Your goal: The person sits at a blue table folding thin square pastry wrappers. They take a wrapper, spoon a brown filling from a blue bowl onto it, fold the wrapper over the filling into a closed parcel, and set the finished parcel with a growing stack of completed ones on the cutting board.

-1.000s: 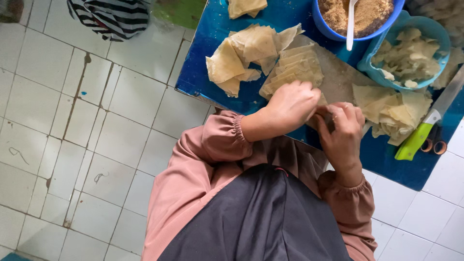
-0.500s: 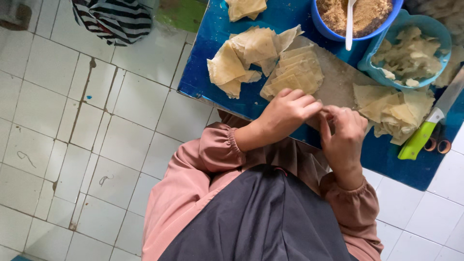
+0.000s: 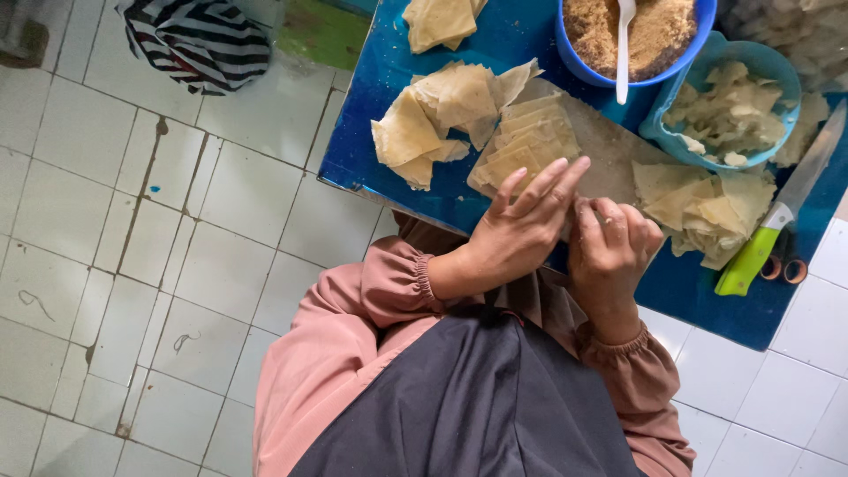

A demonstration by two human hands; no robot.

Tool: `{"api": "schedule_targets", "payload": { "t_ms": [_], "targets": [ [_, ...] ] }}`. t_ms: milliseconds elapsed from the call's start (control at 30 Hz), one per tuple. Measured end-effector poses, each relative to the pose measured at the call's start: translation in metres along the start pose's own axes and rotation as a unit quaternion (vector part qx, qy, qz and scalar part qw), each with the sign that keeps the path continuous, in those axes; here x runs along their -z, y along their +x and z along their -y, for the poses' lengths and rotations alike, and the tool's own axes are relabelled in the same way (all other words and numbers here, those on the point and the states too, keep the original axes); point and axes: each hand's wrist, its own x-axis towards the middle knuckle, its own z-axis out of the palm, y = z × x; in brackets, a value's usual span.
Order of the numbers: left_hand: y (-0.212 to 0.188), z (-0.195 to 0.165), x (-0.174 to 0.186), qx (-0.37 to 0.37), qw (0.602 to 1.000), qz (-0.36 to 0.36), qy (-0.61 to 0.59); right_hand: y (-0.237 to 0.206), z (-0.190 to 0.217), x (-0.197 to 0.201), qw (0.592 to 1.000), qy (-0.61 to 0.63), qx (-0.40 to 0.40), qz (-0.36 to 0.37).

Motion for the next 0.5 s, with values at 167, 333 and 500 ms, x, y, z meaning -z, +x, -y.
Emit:
{"api": "schedule_targets", "payload": {
  "t_ms": [167,333,500],
  "targets": [
    [0.005,0.026,0.005,0.131,0.990,-0.006,-0.055,0.017,-0.006,-0.001,0.999,0.006,-0.008,0.048],
    [0.005,0.066,0.015,0.193,0.976,-0.026,-0.093,0.044,-0.029,-0.005,0.997,0.065,-0.009,0.032],
    [0.008,0.087,0.025,0.182,0.980,-0.036,-0.076,0.097,-0.112,0.043,0.989,0.007,-0.015,-0.147]
  ]
}}
